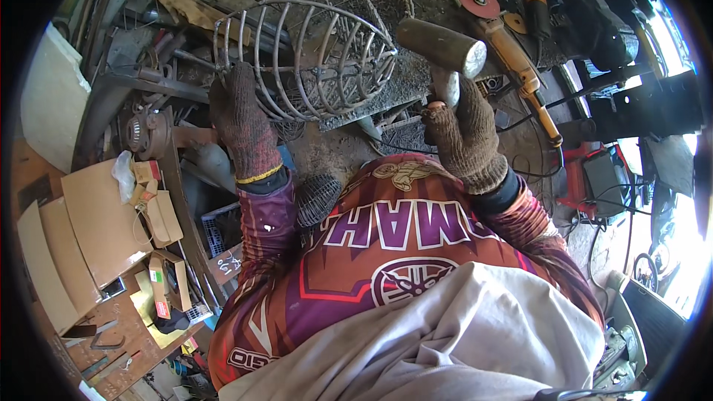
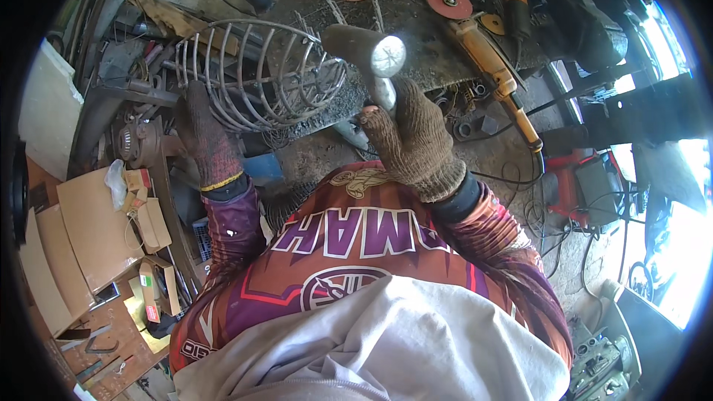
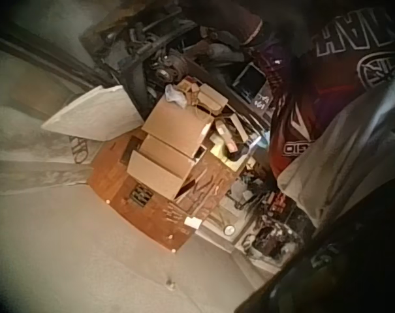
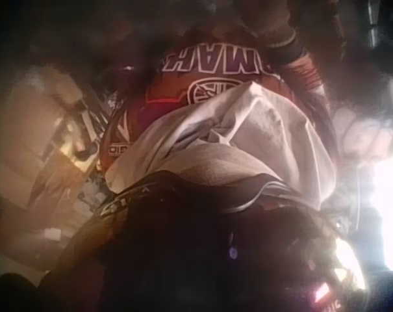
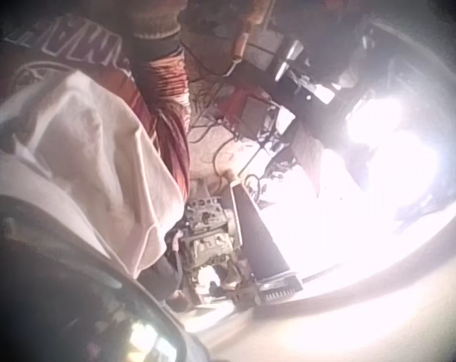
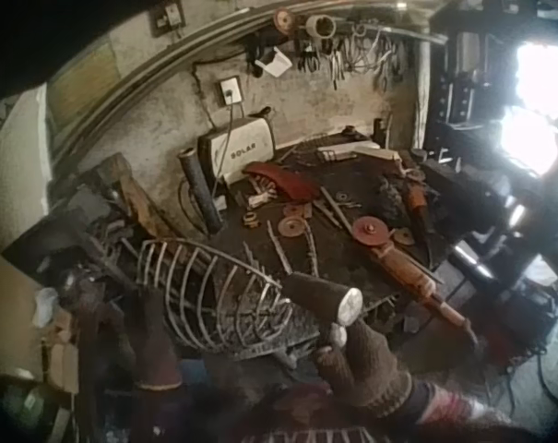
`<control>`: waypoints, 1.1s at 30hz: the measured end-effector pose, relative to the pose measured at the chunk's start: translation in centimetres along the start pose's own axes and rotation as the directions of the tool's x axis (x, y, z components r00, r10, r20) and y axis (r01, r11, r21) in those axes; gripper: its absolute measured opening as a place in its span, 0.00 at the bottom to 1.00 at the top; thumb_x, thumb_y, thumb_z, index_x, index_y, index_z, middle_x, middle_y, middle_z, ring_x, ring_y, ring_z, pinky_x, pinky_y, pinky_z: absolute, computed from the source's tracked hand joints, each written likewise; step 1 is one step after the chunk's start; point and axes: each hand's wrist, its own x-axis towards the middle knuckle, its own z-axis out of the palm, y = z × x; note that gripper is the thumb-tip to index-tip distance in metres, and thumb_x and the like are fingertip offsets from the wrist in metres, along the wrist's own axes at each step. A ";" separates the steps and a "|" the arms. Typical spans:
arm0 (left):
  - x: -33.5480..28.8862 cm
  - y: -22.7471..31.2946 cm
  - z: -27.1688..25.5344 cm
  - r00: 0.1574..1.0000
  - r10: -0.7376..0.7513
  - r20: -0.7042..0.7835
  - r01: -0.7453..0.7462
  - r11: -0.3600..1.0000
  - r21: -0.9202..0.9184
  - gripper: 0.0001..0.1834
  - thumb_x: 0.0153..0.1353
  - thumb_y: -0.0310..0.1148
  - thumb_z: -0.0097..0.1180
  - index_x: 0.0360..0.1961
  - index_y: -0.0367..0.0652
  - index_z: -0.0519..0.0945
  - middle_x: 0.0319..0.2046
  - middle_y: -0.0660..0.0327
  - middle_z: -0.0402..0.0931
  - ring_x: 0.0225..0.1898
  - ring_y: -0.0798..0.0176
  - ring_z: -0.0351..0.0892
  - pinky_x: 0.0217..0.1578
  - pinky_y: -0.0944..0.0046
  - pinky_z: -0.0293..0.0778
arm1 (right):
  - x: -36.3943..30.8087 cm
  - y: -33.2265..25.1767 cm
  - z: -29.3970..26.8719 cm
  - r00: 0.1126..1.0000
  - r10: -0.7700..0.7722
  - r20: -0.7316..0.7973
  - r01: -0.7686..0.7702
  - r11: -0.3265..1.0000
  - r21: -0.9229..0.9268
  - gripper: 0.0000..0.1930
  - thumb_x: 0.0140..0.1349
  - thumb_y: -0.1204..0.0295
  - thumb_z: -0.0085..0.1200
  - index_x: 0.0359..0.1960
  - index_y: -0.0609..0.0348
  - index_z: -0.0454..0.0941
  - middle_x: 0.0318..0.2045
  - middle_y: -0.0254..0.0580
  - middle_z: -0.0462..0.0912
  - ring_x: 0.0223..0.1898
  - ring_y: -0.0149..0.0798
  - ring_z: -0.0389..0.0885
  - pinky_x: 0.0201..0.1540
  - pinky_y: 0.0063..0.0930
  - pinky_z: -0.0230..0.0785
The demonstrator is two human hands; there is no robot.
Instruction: The person uses a hammer to strike the wires of a curved metal cage held on a workbench, striking different points along the cage's structure to adjust its shape.
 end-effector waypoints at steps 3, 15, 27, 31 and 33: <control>-0.3 0.3 0.4 0.997 0.073 0.033 -0.073 0.997 0.010 0.17 0.59 0.38 0.63 0.40 0.34 0.75 0.32 0.62 0.74 0.33 0.68 0.70 0.35 0.67 0.68 | 0.2 -0.4 0.4 0.999 -0.047 -0.006 0.047 0.999 -0.027 0.21 0.64 0.63 0.55 0.52 0.66 0.69 0.33 0.49 0.80 0.34 0.45 0.80 0.37 0.34 0.71; 0.9 -1.9 -0.2 0.979 0.195 0.053 -0.195 0.981 -0.011 0.15 0.59 0.36 0.63 0.37 0.35 0.75 0.27 0.64 0.73 0.30 0.70 0.69 0.33 0.67 0.67 | -0.2 -1.7 -1.6 0.989 -0.118 -0.085 0.144 0.725 0.674 0.22 0.64 0.69 0.56 0.56 0.65 0.66 0.38 0.40 0.80 0.33 0.34 0.79 0.33 0.27 0.72; 2.1 -3.3 -0.2 0.999 -0.023 0.030 0.031 0.952 -0.306 0.20 0.60 0.42 0.60 0.42 0.33 0.76 0.37 0.59 0.75 0.37 0.66 0.73 0.39 0.65 0.69 | 0.4 -2.0 -0.9 1.000 0.016 0.013 -0.017 0.999 0.043 0.22 0.67 0.62 0.51 0.54 0.68 0.67 0.31 0.49 0.80 0.30 0.40 0.81 0.34 0.33 0.72; -0.7 -0.9 1.6 0.994 0.111 0.024 -0.112 0.993 0.036 0.18 0.58 0.38 0.63 0.40 0.33 0.75 0.33 0.61 0.75 0.34 0.66 0.73 0.37 0.66 0.69 | 0.1 -1.0 -0.1 0.997 0.069 -0.023 -0.066 0.992 0.111 0.19 0.69 0.60 0.49 0.49 0.65 0.69 0.26 0.33 0.75 0.23 0.25 0.71 0.26 0.20 0.64; -1.1 -0.3 1.7 1.000 0.026 0.014 -0.026 1.000 -0.013 0.18 0.58 0.37 0.63 0.39 0.33 0.75 0.32 0.61 0.74 0.34 0.65 0.72 0.38 0.64 0.69 | 0.0 -1.1 0.2 0.996 0.067 -0.053 -0.060 0.989 0.134 0.20 0.68 0.60 0.49 0.51 0.65 0.69 0.27 0.34 0.76 0.25 0.26 0.73 0.28 0.21 0.65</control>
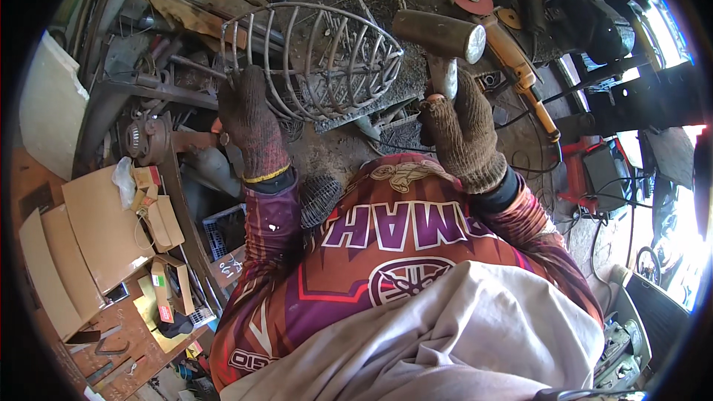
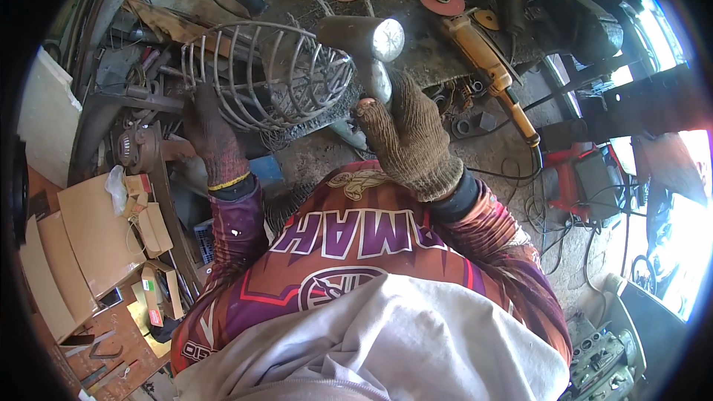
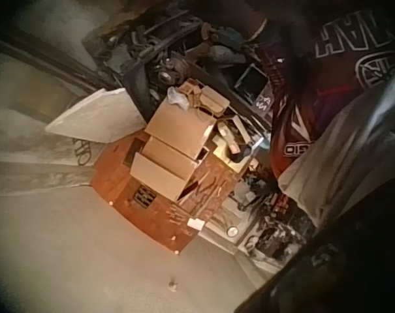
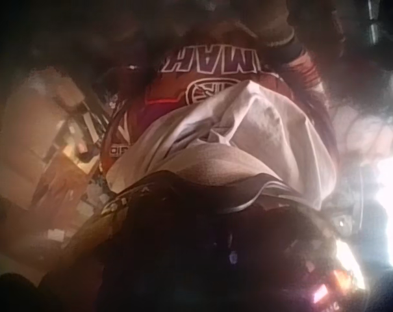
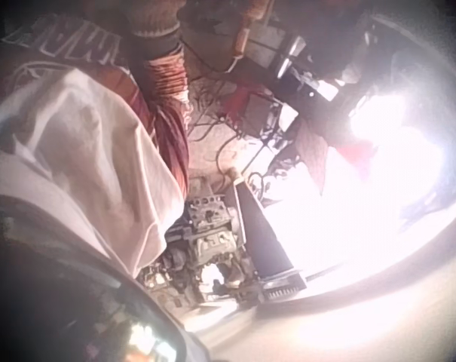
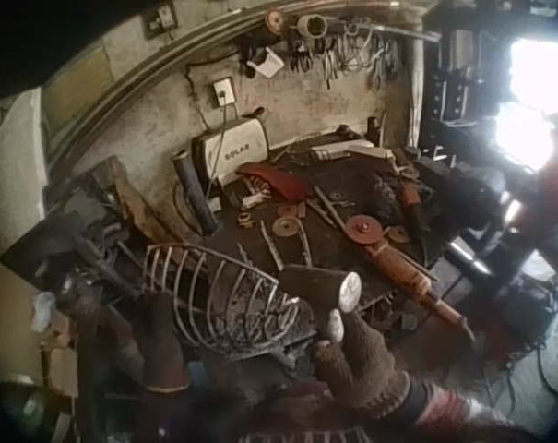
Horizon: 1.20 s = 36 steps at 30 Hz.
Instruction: The person uses a hammer to strike the wires of a curved metal cage held on a workbench, striking different points along the cage's structure to adjust its shape.
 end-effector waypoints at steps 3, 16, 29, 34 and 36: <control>0.5 -0.6 -0.7 0.991 0.124 0.050 -0.130 0.980 0.153 0.16 0.58 0.37 0.63 0.37 0.34 0.75 0.30 0.62 0.73 0.32 0.67 0.71 0.35 0.65 0.67 | -0.1 0.0 -0.1 0.999 0.027 0.030 -0.025 0.997 -0.067 0.20 0.66 0.63 0.52 0.51 0.66 0.70 0.30 0.47 0.79 0.30 0.42 0.79 0.32 0.33 0.69; 0.0 0.2 -0.6 0.991 0.122 0.047 -0.124 0.991 0.043 0.14 0.59 0.37 0.61 0.35 0.35 0.74 0.30 0.64 0.73 0.32 0.68 0.70 0.35 0.66 0.67 | -0.9 1.2 -2.0 0.967 -0.245 -0.069 0.236 0.760 0.606 0.20 0.68 0.65 0.48 0.54 0.69 0.65 0.31 0.47 0.77 0.25 0.37 0.79 0.25 0.30 0.72; -1.0 -0.2 -0.2 0.949 -0.311 0.049 0.313 0.915 -0.255 0.21 0.67 0.46 0.48 0.48 0.37 0.76 0.43 0.56 0.76 0.42 0.62 0.78 0.43 0.63 0.74 | -1.6 -0.4 -0.6 0.998 0.066 0.013 -0.067 0.996 0.064 0.21 0.68 0.63 0.50 0.56 0.66 0.67 0.29 0.39 0.79 0.26 0.29 0.76 0.30 0.25 0.69; -0.4 -2.7 -1.6 0.975 -0.171 0.145 0.185 0.978 -0.094 0.20 0.68 0.45 0.46 0.49 0.39 0.75 0.44 0.57 0.76 0.43 0.61 0.78 0.43 0.61 0.75 | -2.1 0.4 -1.2 0.975 0.224 0.004 -0.221 0.959 0.177 0.20 0.68 0.64 0.48 0.55 0.65 0.67 0.28 0.37 0.78 0.26 0.26 0.75 0.29 0.23 0.68; 0.0 -4.0 -2.5 0.977 0.060 0.206 -0.086 0.990 0.116 0.21 0.68 0.45 0.46 0.51 0.39 0.75 0.45 0.58 0.76 0.44 0.61 0.78 0.44 0.61 0.75 | -2.1 0.3 -1.2 0.979 0.205 0.013 -0.205 0.963 0.174 0.20 0.68 0.64 0.49 0.55 0.66 0.68 0.28 0.37 0.78 0.26 0.26 0.75 0.29 0.23 0.67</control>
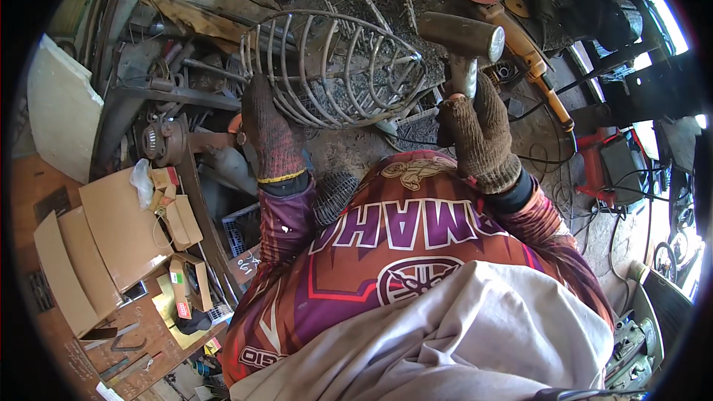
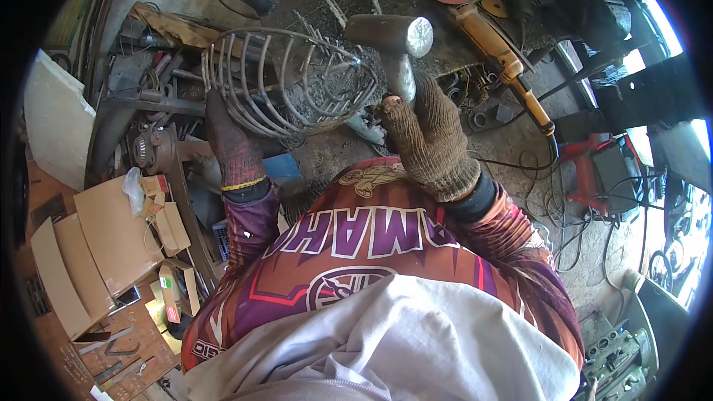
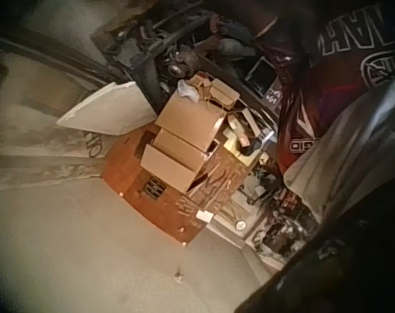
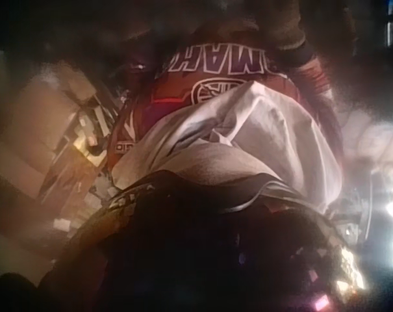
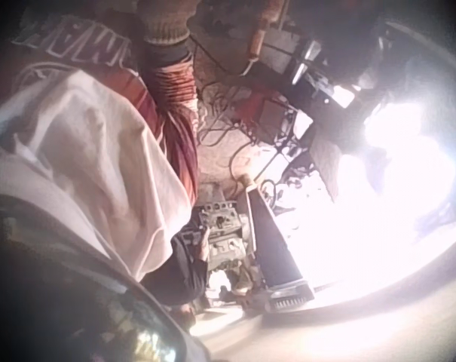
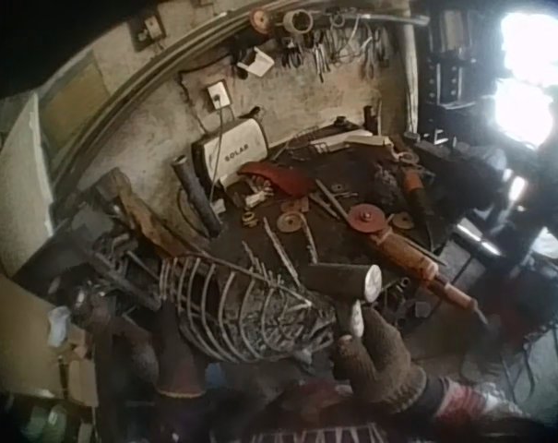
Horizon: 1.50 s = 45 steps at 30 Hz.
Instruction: The person uses a hammer to strike the wires of a curved metal cage held on a workbench, striking different points along the cage's structure to adjust its shape.
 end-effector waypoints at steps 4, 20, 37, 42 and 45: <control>-0.1 0.7 0.8 0.997 -0.037 0.070 0.040 0.998 -0.045 0.23 0.67 0.46 0.47 0.54 0.40 0.73 0.47 0.57 0.75 0.46 0.60 0.77 0.46 0.59 0.75 | 0.2 0.4 0.1 0.996 -0.086 -0.017 0.086 0.996 -0.002 0.20 0.69 0.59 0.48 0.51 0.63 0.69 0.26 0.31 0.74 0.22 0.25 0.70 0.24 0.20 0.63; -0.2 2.1 1.7 0.923 -0.378 -0.078 0.329 0.876 -0.354 0.23 0.65 0.49 0.48 0.49 0.39 0.74 0.43 0.56 0.75 0.43 0.57 0.77 0.44 0.58 0.74 | 0.4 0.4 -0.2 0.986 -0.160 0.033 0.161 0.987 -0.018 0.19 0.67 0.62 0.50 0.52 0.65 0.69 0.30 0.35 0.76 0.28 0.26 0.74 0.29 0.21 0.67; -2.2 4.8 1.1 0.974 0.049 -0.220 -0.082 0.986 -0.144 0.15 0.57 0.37 0.64 0.34 0.41 0.73 0.29 0.67 0.70 0.30 0.72 0.68 0.30 0.70 0.65 | 0.7 0.0 0.3 0.977 -0.154 0.145 0.199 0.901 -0.386 0.23 0.64 0.62 0.55 0.54 0.66 0.69 0.34 0.53 0.80 0.35 0.48 0.82 0.38 0.38 0.72; -2.1 5.0 1.1 0.965 0.128 -0.228 -0.150 0.985 -0.081 0.14 0.57 0.37 0.65 0.33 0.41 0.73 0.28 0.67 0.70 0.30 0.72 0.66 0.31 0.70 0.64 | -0.4 -1.5 -0.1 0.977 -0.214 0.010 0.211 0.968 0.133 0.21 0.67 0.65 0.52 0.53 0.70 0.68 0.32 0.46 0.79 0.34 0.35 0.80 0.32 0.25 0.72; -1.6 3.8 0.3 0.954 0.235 -0.184 -0.228 0.972 0.058 0.15 0.56 0.39 0.66 0.33 0.41 0.73 0.28 0.67 0.70 0.29 0.72 0.67 0.31 0.70 0.64 | -0.7 1.3 -0.7 0.957 -0.279 -0.075 0.272 0.781 0.563 0.20 0.66 0.64 0.53 0.52 0.69 0.69 0.34 0.49 0.80 0.35 0.43 0.81 0.34 0.30 0.73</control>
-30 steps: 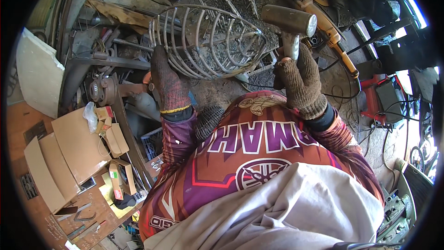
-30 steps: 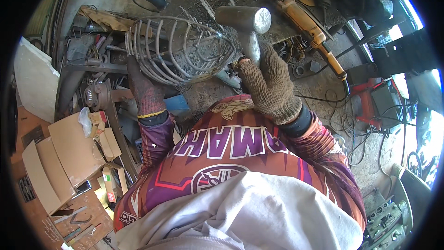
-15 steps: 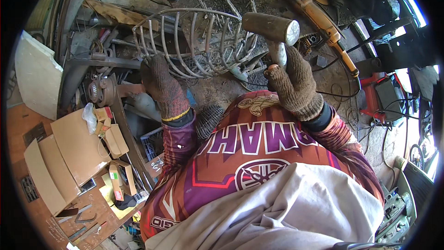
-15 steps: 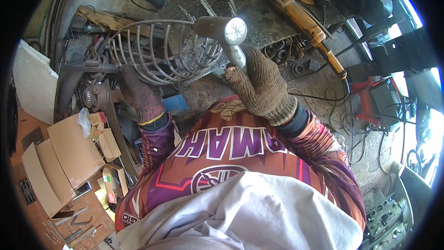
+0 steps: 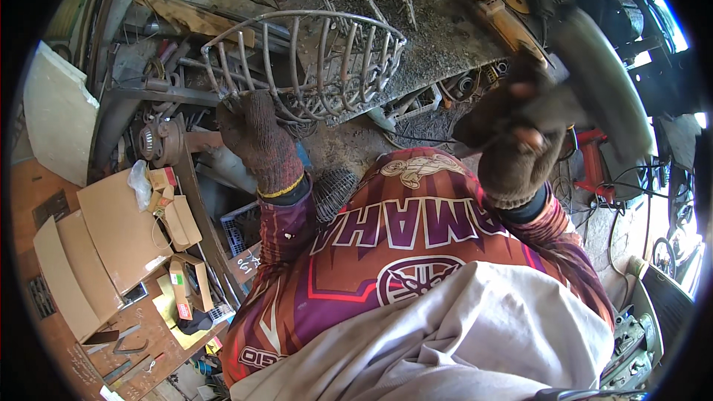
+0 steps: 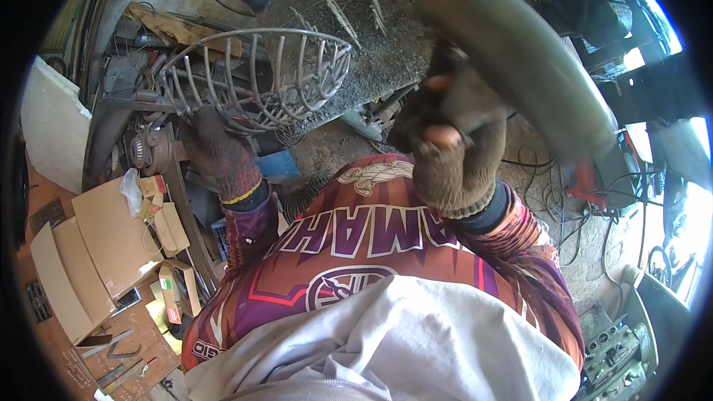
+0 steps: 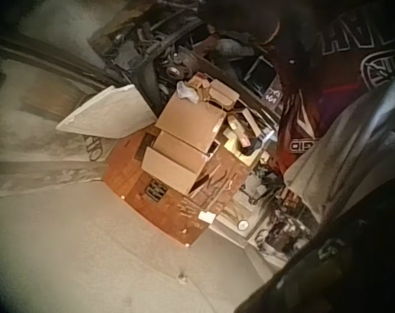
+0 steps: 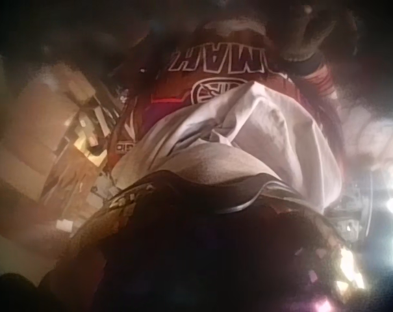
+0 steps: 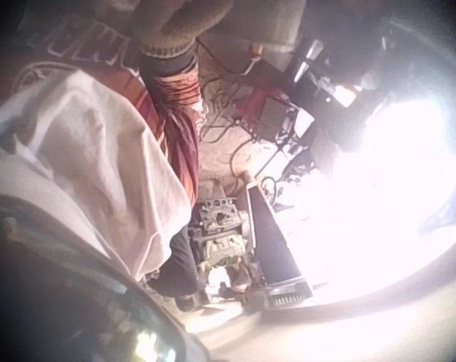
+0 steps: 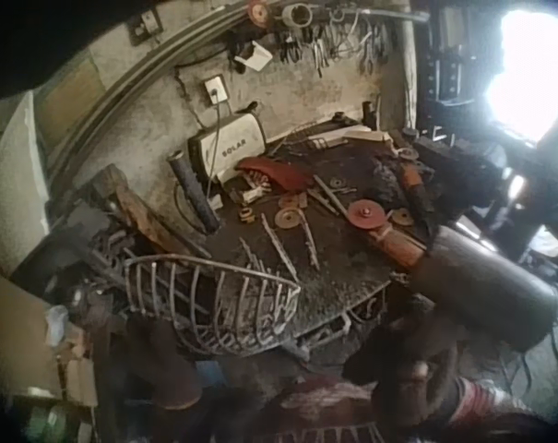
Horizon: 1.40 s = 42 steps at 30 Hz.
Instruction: The person uses a hammer to strike the wires of a curved metal cage held on a workbench, striking different points along the cage's structure to adjust its shape.
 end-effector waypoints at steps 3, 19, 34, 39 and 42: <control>0.4 0.0 0.3 1.000 -0.012 -0.013 0.012 1.000 -0.010 0.16 0.57 0.39 0.67 0.34 0.40 0.74 0.29 0.66 0.71 0.29 0.71 0.68 0.31 0.69 0.65 | 0.3 -0.1 1.5 1.000 0.023 -0.010 -0.020 0.476 -0.879 0.20 0.65 0.64 0.53 0.52 0.68 0.70 0.36 0.54 0.80 0.35 0.49 0.82 0.38 0.37 0.74; 0.0 1.6 0.9 0.987 -0.138 -0.082 0.128 0.984 -0.122 0.16 0.56 0.38 0.67 0.35 0.39 0.74 0.30 0.63 0.72 0.31 0.68 0.70 0.32 0.67 0.67 | 1.5 -0.7 1.4 0.982 0.184 -0.042 -0.172 0.785 -0.595 0.19 0.68 0.61 0.49 0.50 0.65 0.69 0.25 0.33 0.75 0.22 0.25 0.72 0.24 0.20 0.64; 0.2 1.4 1.5 0.988 -0.151 0.043 0.156 0.971 -0.180 0.19 0.51 0.36 0.72 0.31 0.40 0.72 0.27 0.68 0.71 0.31 0.73 0.68 0.33 0.69 0.66 | 2.0 -0.2 1.8 0.986 0.124 0.107 0.015 0.580 -0.815 0.25 0.63 0.58 0.56 0.54 0.63 0.69 0.37 0.56 0.81 0.38 0.54 0.82 0.40 0.40 0.73; 0.4 2.0 1.8 0.979 -0.195 0.062 0.202 0.970 -0.134 0.17 0.52 0.35 0.71 0.30 0.41 0.72 0.26 0.68 0.71 0.30 0.73 0.68 0.32 0.70 0.66 | 2.8 0.5 1.8 0.975 0.157 0.159 0.056 0.515 -0.855 0.25 0.64 0.59 0.55 0.56 0.63 0.68 0.37 0.56 0.81 0.38 0.52 0.83 0.39 0.40 0.74; 0.5 2.1 2.0 0.964 -0.254 0.082 0.265 0.949 -0.171 0.16 0.53 0.34 0.70 0.31 0.41 0.73 0.26 0.69 0.71 0.28 0.74 0.69 0.30 0.71 0.66 | 2.3 0.4 1.6 0.985 0.162 0.059 -0.065 0.668 -0.742 0.24 0.65 0.61 0.54 0.56 0.65 0.68 0.35 0.53 0.81 0.35 0.46 0.83 0.37 0.38 0.74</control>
